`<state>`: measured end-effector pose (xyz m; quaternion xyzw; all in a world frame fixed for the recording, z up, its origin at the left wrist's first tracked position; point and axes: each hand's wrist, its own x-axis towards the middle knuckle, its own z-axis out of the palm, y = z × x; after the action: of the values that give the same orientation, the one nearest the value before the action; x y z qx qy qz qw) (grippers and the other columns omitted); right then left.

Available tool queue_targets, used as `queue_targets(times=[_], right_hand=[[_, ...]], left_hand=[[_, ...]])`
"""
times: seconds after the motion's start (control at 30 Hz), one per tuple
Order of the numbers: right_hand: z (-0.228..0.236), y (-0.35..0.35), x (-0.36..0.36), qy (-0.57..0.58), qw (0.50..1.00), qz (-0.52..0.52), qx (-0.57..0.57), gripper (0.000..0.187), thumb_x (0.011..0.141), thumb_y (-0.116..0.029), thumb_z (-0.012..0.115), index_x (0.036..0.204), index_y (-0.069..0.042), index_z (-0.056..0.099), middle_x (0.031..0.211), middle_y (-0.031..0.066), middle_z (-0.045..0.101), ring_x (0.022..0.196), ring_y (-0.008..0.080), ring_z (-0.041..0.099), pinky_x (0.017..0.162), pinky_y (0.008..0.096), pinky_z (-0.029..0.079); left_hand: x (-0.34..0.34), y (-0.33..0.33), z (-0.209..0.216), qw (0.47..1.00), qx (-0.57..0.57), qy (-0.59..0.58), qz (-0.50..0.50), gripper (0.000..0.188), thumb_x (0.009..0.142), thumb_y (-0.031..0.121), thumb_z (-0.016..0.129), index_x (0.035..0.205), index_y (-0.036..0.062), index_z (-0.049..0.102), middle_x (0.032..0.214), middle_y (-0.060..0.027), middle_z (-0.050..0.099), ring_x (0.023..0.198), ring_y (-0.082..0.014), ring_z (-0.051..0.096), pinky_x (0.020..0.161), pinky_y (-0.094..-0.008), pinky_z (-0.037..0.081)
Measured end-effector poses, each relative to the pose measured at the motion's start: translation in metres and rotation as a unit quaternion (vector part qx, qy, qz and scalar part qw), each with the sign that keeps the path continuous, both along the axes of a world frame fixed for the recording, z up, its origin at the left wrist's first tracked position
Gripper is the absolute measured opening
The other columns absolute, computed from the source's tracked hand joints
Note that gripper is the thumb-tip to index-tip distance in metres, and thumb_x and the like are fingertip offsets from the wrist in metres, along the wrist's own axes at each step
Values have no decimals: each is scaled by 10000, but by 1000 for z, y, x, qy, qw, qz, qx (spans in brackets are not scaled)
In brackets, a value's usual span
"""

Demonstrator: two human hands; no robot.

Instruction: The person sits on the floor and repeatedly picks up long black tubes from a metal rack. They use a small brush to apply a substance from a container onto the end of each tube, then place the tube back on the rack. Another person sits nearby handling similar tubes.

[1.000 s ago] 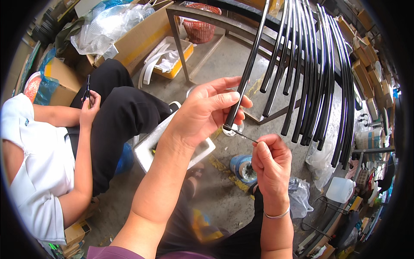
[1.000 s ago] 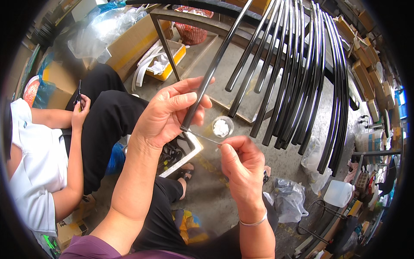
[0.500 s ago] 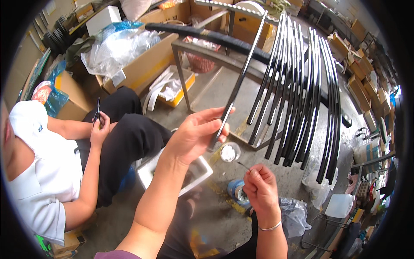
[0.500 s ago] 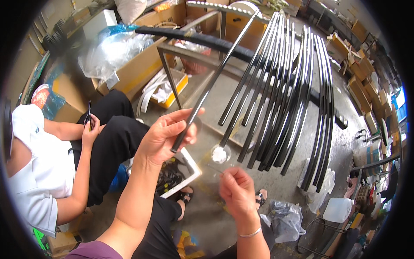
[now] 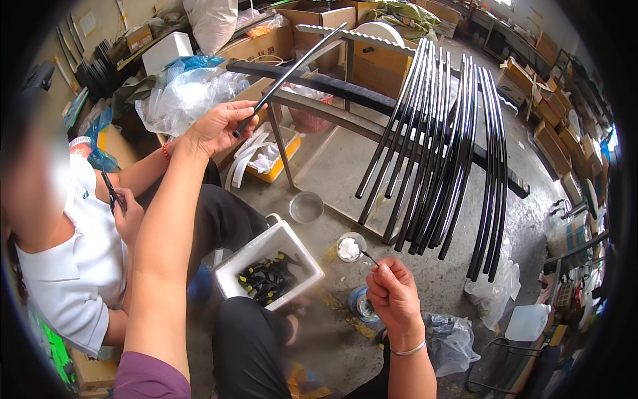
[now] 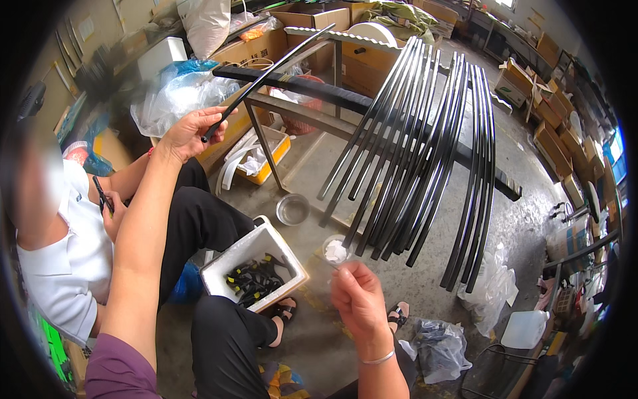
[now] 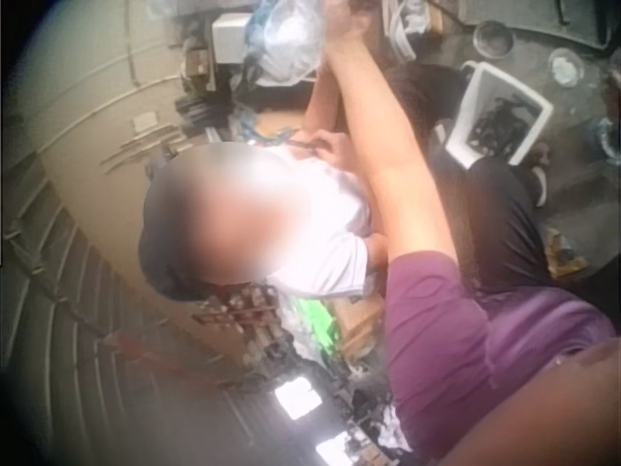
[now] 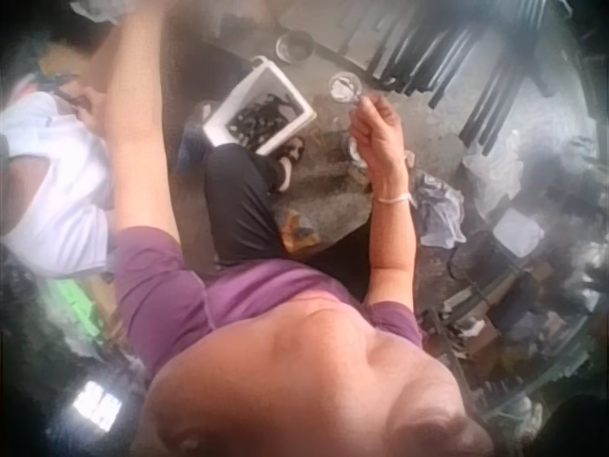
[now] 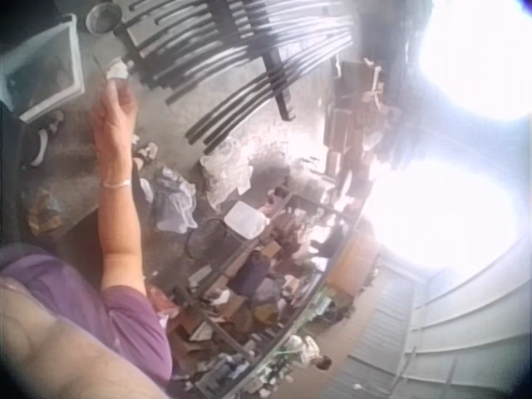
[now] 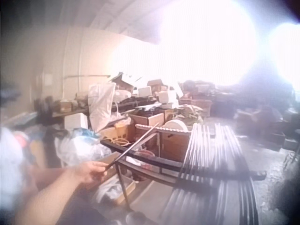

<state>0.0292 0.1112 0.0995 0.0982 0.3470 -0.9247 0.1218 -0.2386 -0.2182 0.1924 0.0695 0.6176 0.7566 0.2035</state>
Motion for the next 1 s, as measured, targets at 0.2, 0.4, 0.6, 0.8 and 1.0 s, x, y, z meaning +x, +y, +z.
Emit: queue_targets(times=[0.2, 0.4, 0.6, 0.8, 1.0], right_hand=[[-1, 6, 5, 4, 1000, 8, -9, 91, 908, -148, 587, 884, -62, 566, 645, -51, 394, 531, 48, 294, 450, 201, 220], [5, 4, 7, 16, 999, 21, -43, 67, 901, -130, 590, 889, -64, 579, 634, -53, 388, 521, 58, 285, 456, 206, 203], [7, 14, 14, 53, 997, 29, -51, 86, 909, -138, 579, 926, -55, 569, 744, -10, 522, 542, 57, 321, 423, 172, 247], [6, 16, 18, 83, 994, 44, -63, 89, 906, -133, 581, 936, -54, 557, 757, 4, 528, 542, 57, 325, 425, 173, 250], [7, 18, 21, 101, 990, 47, -84, 97, 905, -139, 585, 936, -56, 544, 712, -10, 466, 538, 60, 322, 424, 178, 244]], left_hand=[[-15, 0, 16, 972, -233, -15, 35, 398, 858, 82, 594, 1240, 19, 502, 781, -35, 628, 586, -84, 545, 484, -193, 385], [-44, -20, 0, 950, -311, -33, 17, 353, 861, -16, 553, 1211, -31, 511, 867, -71, 633, 557, -61, 498, 436, -187, 365], [-4, 43, 28, 895, -430, 104, 53, 280, 884, -16, 482, 1154, -59, 542, 826, -72, 644, 576, -49, 489, 444, -182, 375], [92, 115, 9, 973, -49, 206, 94, 228, 884, 226, 621, 820, 9, 648, 635, -47, 632, 509, -71, 549, 509, -201, 432], [140, 130, -63, 987, 154, 32, 16, 470, 856, 466, 600, 759, 7, 631, 554, -31, 572, 442, -96, 492, 434, -220, 380]])
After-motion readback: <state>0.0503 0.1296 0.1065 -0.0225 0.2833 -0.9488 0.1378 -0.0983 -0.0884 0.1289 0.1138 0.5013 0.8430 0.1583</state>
